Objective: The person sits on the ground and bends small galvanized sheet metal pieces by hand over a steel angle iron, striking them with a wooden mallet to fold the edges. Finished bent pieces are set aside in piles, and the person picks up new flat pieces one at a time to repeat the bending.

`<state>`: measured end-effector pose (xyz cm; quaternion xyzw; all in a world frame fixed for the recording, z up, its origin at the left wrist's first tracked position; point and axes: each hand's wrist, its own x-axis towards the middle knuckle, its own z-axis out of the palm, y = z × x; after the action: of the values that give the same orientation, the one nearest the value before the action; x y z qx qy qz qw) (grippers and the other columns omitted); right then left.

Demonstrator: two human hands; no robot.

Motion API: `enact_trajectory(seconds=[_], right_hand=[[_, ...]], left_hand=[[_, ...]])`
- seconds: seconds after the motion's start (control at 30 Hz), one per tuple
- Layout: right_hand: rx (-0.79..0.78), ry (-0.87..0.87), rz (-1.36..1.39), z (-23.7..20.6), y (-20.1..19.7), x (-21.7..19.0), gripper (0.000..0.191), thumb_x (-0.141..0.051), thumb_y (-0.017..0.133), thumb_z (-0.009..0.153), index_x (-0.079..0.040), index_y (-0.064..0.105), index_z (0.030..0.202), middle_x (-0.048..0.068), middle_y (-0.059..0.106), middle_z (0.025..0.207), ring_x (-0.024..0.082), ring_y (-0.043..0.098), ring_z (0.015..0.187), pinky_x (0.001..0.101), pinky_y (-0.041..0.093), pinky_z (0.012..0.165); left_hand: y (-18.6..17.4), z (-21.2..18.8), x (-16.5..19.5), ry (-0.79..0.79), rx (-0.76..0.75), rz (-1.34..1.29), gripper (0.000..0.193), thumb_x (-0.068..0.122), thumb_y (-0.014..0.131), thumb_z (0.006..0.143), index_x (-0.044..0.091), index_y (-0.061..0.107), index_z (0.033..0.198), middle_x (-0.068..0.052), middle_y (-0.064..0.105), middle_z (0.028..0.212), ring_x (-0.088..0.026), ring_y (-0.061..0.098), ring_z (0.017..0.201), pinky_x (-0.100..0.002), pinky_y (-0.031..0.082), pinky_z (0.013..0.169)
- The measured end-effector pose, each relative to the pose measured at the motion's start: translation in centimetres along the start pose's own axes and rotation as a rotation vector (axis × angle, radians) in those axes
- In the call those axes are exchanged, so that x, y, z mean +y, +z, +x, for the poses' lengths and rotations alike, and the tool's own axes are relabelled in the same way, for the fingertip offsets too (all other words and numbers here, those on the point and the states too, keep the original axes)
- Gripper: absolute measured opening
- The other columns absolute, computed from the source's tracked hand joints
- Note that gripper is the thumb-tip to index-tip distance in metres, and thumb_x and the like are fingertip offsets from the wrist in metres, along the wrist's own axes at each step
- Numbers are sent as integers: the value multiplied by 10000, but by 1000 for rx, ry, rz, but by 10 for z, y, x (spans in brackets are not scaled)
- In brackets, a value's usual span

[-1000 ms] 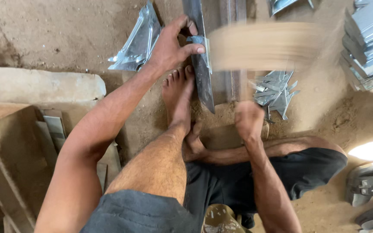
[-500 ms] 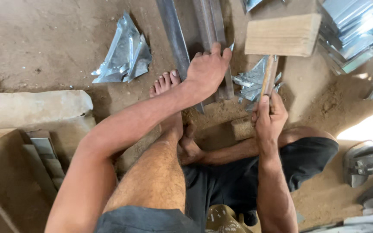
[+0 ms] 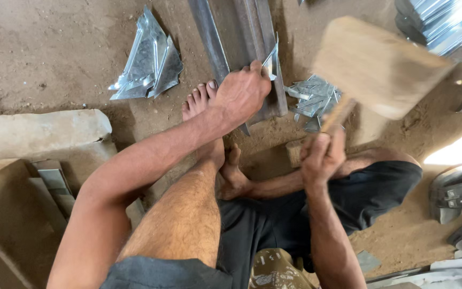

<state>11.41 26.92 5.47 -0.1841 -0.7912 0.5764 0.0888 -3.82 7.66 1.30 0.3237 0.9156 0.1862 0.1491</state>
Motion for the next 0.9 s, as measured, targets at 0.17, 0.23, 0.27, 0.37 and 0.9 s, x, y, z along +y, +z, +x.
enact_trajectory(seconds=[0.17,0.23,0.27,0.37,0.9], right_hand=[[-52,68,-140,-4,-2,1,192,-162,532,1160,5,610,1213,-11,532,730,56,470,592,237,383,513],[34,129,-125,-4,-2,-1,188,-163,510,1137,-13,616,1179,-14,522,691,58,461,549,242,365,490],[74,128,-155,-4,-3,-2,218,-165,495,1111,-14,615,1212,-18,519,668,57,467,533,242,368,485],[-53,-56,-332,-2,-3,-4,280,-159,537,1110,32,592,1308,39,598,836,95,544,709,268,469,639],[-54,-226,-395,1,-6,0,290,-184,562,1152,7,573,1370,108,651,990,149,623,813,316,536,735]], left_hand=[[-2,1,0,-38,-1,8,231,11,669,771,-94,679,977,-231,655,924,-317,746,770,-360,612,567],[-4,1,0,-31,-44,-6,206,0,660,823,-116,670,993,-243,652,960,-308,746,762,-356,608,562],[-4,0,0,-21,-62,-14,195,-6,656,849,-127,666,1002,-250,650,978,-304,746,758,-354,607,559],[-5,-1,1,30,82,30,326,2,664,770,-141,672,1062,-248,653,943,-292,746,805,-331,611,570],[-2,-4,-1,-29,-1,-14,240,23,679,839,-105,675,1042,-224,652,976,-311,740,769,-374,605,578]])
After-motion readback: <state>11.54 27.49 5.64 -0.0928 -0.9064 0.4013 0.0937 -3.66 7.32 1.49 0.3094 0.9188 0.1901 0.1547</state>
